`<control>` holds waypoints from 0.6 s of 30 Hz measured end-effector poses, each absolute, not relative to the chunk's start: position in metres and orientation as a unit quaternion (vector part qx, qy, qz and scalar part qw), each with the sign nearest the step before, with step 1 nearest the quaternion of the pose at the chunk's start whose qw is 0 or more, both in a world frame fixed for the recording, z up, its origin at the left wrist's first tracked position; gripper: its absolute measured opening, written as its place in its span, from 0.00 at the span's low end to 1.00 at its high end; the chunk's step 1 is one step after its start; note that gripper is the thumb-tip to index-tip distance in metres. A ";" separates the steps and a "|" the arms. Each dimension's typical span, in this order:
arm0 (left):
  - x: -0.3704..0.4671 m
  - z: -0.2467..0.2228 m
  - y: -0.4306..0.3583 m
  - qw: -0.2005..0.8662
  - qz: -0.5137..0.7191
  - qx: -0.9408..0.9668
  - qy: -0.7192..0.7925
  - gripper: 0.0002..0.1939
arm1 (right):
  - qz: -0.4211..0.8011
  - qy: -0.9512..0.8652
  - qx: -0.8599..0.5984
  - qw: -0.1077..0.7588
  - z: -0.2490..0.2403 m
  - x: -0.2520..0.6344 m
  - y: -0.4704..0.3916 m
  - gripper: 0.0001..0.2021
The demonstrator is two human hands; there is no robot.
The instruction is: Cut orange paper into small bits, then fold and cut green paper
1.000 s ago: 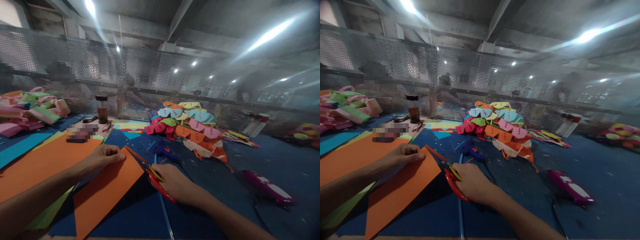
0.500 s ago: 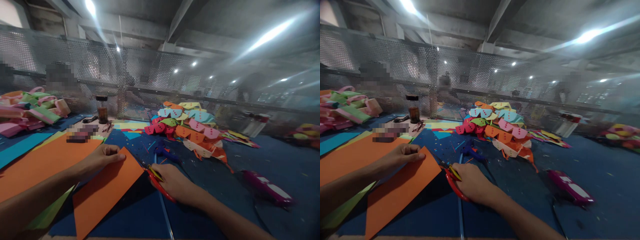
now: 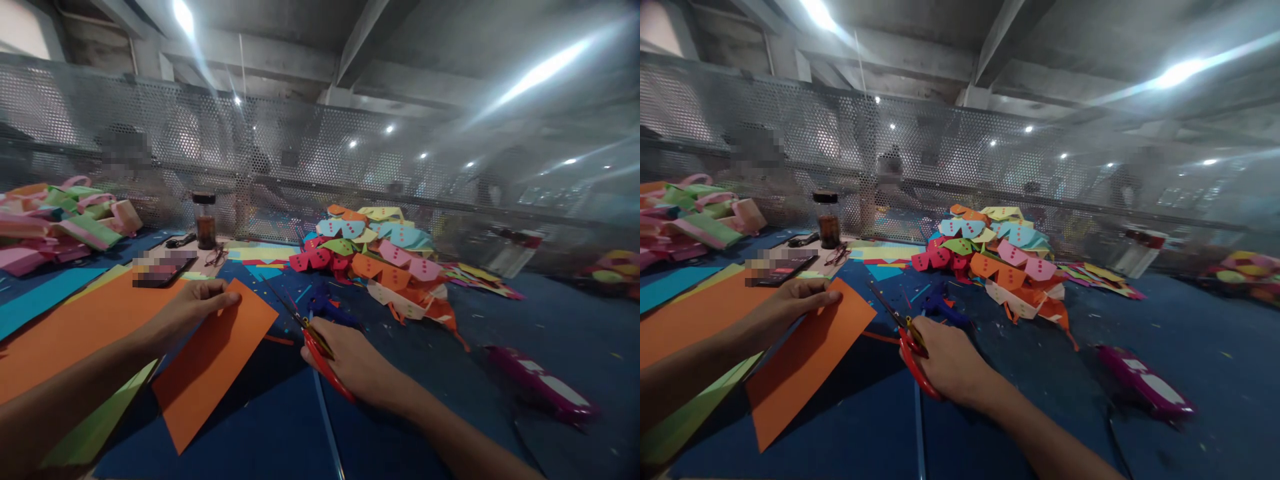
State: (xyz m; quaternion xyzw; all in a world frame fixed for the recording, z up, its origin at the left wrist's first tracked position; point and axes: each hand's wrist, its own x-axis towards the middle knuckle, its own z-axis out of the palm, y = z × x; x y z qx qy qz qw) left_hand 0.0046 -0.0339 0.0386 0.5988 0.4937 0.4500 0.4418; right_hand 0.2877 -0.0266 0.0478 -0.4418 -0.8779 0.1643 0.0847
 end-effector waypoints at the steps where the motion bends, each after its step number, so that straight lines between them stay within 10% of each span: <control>1: 0.004 0.040 -0.035 0.446 0.456 0.590 0.495 0.20 | 0.163 -0.879 -0.441 0.083 0.048 0.288 -0.027 0.09; 18: -0.003 0.036 -0.027 0.438 0.526 0.546 0.482 0.15 | 0.115 -0.883 -0.446 0.094 0.044 0.294 -0.023 0.08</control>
